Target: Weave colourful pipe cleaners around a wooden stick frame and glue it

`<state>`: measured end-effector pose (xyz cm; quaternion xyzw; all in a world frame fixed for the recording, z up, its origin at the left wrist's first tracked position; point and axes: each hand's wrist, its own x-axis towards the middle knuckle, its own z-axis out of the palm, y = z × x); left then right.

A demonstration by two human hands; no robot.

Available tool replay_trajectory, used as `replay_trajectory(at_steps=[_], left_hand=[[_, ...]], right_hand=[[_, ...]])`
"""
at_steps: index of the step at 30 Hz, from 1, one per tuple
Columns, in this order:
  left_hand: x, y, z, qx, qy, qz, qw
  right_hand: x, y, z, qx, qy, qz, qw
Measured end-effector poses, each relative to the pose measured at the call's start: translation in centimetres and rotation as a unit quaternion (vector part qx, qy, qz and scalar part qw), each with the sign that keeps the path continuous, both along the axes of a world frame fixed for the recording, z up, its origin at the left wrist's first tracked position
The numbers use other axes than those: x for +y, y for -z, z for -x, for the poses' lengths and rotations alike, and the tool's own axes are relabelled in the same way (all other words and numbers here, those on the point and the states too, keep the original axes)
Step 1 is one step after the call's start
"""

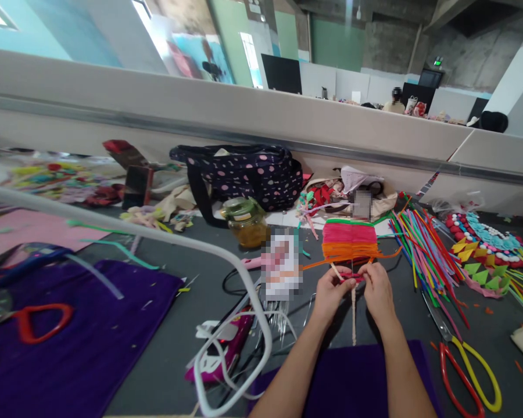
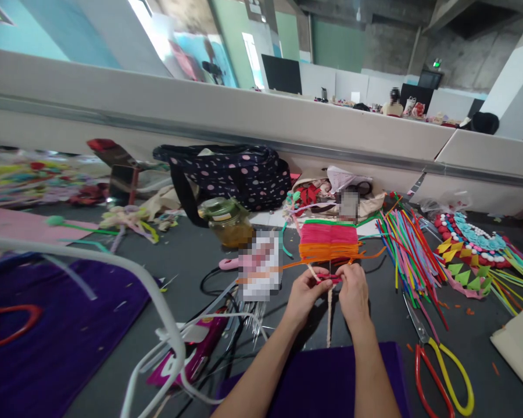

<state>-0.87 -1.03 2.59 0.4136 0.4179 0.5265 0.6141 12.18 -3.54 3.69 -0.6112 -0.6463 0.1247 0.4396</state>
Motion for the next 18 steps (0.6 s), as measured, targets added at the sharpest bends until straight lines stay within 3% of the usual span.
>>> replay_trajectory(at_steps=[18], left_hand=[[0.04, -0.13, -0.08, -0.044, 0.05, 0.015, 0.998]], right_hand=[[0.46, 0.48, -0.28, 0.011, 0.016, 0.012, 1.0]])
